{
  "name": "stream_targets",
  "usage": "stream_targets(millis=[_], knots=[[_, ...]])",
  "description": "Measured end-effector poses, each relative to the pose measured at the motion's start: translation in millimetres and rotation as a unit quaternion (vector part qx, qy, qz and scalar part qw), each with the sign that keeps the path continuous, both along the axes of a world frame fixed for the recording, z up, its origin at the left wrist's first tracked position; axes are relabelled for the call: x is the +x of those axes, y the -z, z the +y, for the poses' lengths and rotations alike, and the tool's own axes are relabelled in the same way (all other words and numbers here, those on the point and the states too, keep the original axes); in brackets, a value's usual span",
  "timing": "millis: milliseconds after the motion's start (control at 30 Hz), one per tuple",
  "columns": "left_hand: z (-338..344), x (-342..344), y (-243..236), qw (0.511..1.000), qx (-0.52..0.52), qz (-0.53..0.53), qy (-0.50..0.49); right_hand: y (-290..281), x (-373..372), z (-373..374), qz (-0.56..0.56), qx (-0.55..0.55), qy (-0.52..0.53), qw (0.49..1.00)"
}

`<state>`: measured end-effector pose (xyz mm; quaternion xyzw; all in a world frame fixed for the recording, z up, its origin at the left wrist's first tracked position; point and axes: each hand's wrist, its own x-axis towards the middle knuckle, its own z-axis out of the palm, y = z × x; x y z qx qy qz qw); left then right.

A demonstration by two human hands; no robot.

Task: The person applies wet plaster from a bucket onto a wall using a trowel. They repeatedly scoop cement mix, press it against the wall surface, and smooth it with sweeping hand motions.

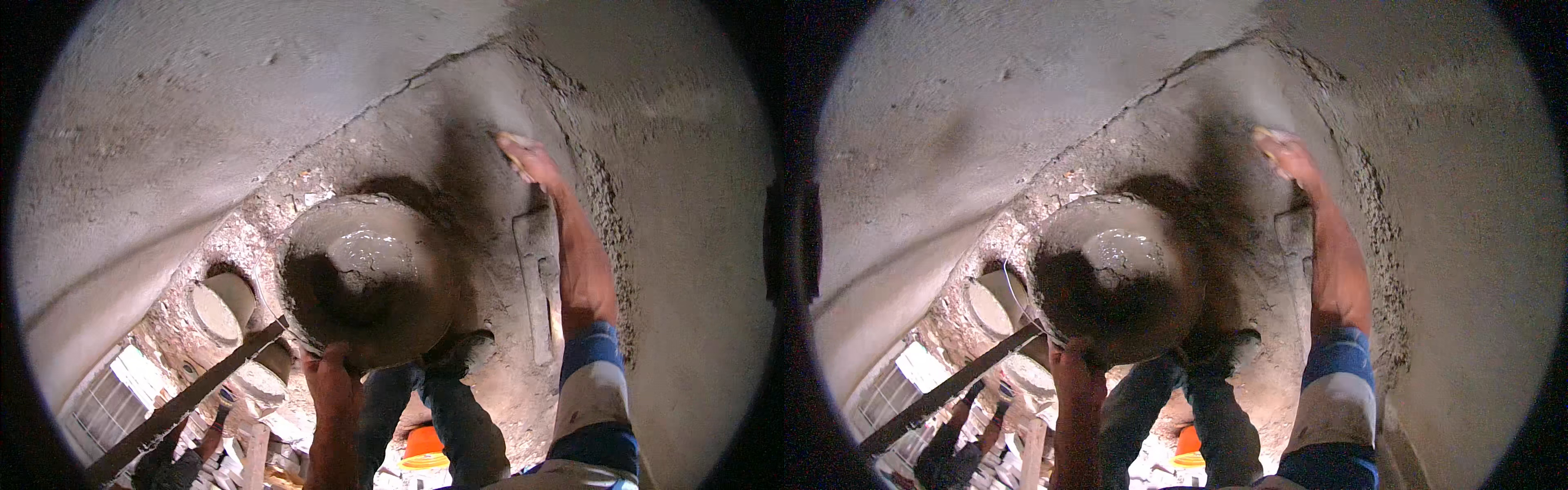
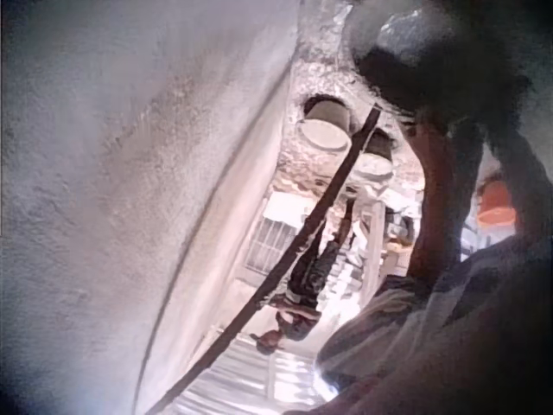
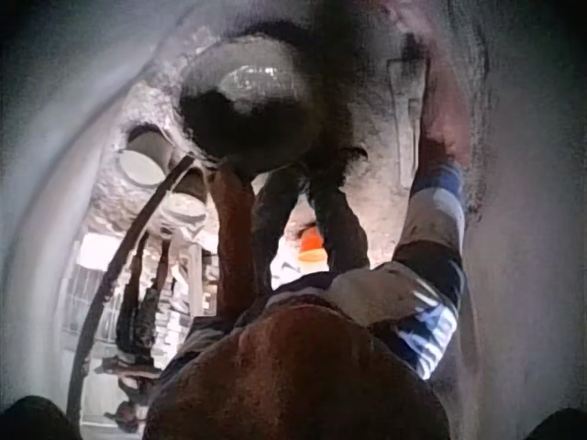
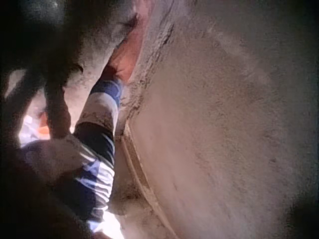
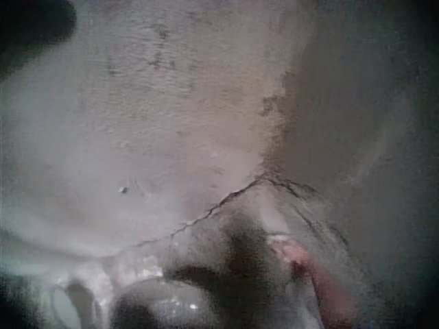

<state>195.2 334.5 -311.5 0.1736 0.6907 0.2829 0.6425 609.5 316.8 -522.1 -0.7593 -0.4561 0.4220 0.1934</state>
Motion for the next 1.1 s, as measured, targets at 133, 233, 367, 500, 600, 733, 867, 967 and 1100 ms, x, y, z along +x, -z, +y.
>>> stream_targets(millis=[133,233,367,500,600,733,867,967,1100], knots=[[-2.6,3.8,-8.1,0.999,0.005,-0.033,-0.028,-38.6,-16.1,-19.7,0.187,-0.054,0.356,0.914],[0.5,0.4,-12.4,0.999,-0.026,0.001,-0.044,-35.2,-36.5,-36.2,0.156,-0.092,0.298,0.937],[-4.7,-3.6,4.7,1.0,0.013,-0.011,-0.009,13.2,-39.9,-61.2,-0.076,0.134,0.05,0.987],[-2.0,-0.2,-0.4,1.0,0.007,-0.009,0.008,-3.7,19.1,-25.9,-0.199,-0.118,0.122,0.965],[-4.6,1.8,-0.9,1.0,-0.01,0.005,-0.001,-10.1,55.6,-18.6,-0.247,-0.059,0.149,0.956],[-6.3,16.8,-1.3,0.999,0.024,-0.04,-0.008,-1.7,51.0,-22.7,-0.309,-0.058,0.182,0.932],[-10.5,13.3,-4.9,0.999,0.011,-0.042,-0.018,-16.4,32.3,-26.4,-0.365,-0.047,0.196,0.909],[-14.3,9.2,-0.5,0.998,0.022,-0.056,0.011,-48.4,23.7,-41.3,-0.386,-0.05,0.192,0.901],[-20.7,3.4,18.7,0.999,0.036,-0.029,0.022,-112.5,-17.5,-77.1,-0.397,0.042,0.13,0.908]])
